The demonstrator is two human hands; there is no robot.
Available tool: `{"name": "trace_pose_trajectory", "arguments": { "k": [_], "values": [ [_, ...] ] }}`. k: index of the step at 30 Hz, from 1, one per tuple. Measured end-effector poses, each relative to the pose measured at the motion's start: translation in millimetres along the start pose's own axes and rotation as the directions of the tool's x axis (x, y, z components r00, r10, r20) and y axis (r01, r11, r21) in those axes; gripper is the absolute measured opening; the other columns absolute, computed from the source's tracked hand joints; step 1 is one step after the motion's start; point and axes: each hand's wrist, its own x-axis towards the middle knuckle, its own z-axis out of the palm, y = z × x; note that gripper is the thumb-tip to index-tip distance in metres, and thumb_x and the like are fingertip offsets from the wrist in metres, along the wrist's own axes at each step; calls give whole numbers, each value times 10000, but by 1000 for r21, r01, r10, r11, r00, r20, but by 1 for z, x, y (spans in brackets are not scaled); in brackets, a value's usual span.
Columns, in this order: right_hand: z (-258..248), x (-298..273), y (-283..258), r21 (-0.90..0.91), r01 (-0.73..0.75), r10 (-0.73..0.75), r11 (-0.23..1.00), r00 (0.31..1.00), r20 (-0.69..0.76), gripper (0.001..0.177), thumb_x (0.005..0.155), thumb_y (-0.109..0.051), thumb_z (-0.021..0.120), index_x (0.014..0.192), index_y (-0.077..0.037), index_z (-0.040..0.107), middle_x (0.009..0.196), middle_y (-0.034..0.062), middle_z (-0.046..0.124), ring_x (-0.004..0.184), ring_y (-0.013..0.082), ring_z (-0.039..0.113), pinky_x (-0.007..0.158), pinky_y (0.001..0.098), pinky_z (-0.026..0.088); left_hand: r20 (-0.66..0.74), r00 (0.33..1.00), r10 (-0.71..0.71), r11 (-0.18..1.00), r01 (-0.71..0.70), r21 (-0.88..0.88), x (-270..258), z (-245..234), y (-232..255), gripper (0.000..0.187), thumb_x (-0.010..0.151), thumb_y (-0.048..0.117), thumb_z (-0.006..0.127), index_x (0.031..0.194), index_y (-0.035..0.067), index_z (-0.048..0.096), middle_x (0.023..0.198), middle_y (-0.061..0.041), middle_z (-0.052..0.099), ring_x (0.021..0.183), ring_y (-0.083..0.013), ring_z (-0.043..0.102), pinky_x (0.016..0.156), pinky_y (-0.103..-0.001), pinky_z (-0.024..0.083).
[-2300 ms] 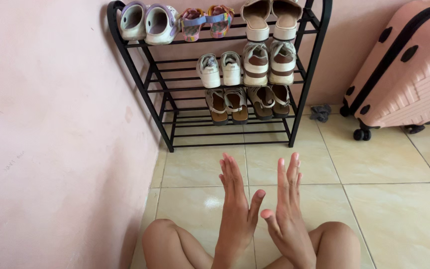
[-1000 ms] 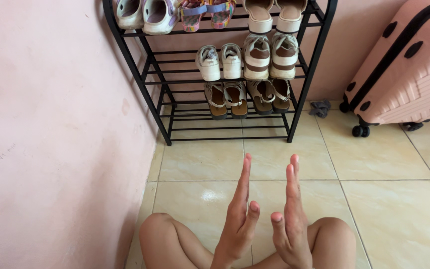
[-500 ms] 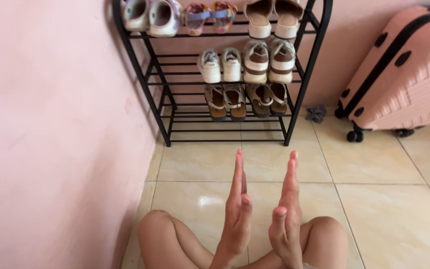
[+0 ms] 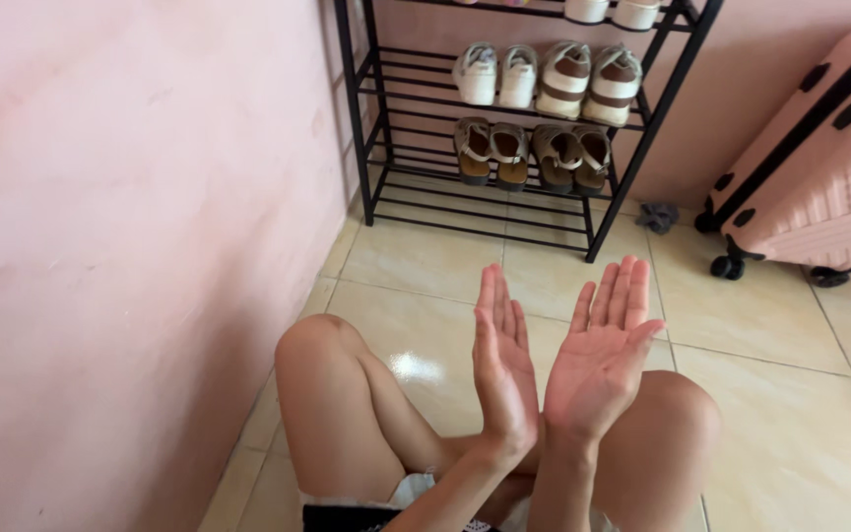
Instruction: The person removes several pairs of shoes from a black metal shoe rack and places them on the floor. They then proceed to disassemble the shoe rack by removing the horizontal metal rods one by one.
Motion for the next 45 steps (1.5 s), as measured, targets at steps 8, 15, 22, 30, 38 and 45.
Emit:
{"name": "trace_pose_trajectory", "arguments": {
  "k": [8,15,22,30,38,45],
  "values": [
    [20,-11,14,42,-92,93,995,996,-9,759,1086,-499,280,1616,32,167,1724,183,179,1620,297,133,1312,453,124,-34,996,81,986,-85,-145,16,-22,11,712,1077,440,304,1617,-10,190,1743,-142,145,1615,-204,76,1291,-377,68],
    [51,20,83,60,-188,192,980,978,-83,745,1057,-503,260,1604,-1,196,1710,152,206,1597,278,165,1287,455,112,-83,996,-26,943,-3,-334,83,-73,-5,744,1051,458,350,1609,-15,215,1730,-141,188,1598,-214,110,1266,-386,89],
    [56,74,129,170,-313,322,934,946,-26,775,1027,-557,247,1599,-36,206,1704,141,227,1603,264,143,1284,452,97,-83,992,91,986,-102,-135,144,-78,-19,733,1043,448,342,1621,15,216,1730,-145,208,1608,-222,110,1268,-381,90],
    [-14,133,158,171,-370,381,913,924,-38,775,1003,-582,223,1598,-86,223,1696,118,237,1590,267,157,1271,459,106,-77,993,89,971,-104,-216,187,-55,-94,720,1038,436,349,1620,32,219,1724,-131,226,1608,-211,108,1271,-377,98],
    [-55,169,157,52,-331,335,942,936,-109,746,1018,-556,248,1585,-70,254,1688,112,269,1597,246,167,1254,446,104,-90,996,20,971,-41,-236,187,-15,-151,711,1026,403,384,1613,28,247,1720,-121,244,1604,-213,135,1268,-389,120],
    [-37,197,172,85,-255,268,963,937,-226,690,1029,-471,271,1563,-34,290,1663,121,321,1574,243,233,1268,418,168,4,999,-49,985,49,-165,228,-26,-143,703,1015,375,416,1607,24,271,1716,-113,259,1600,-215,160,1265,-399,140]
  ]
}}
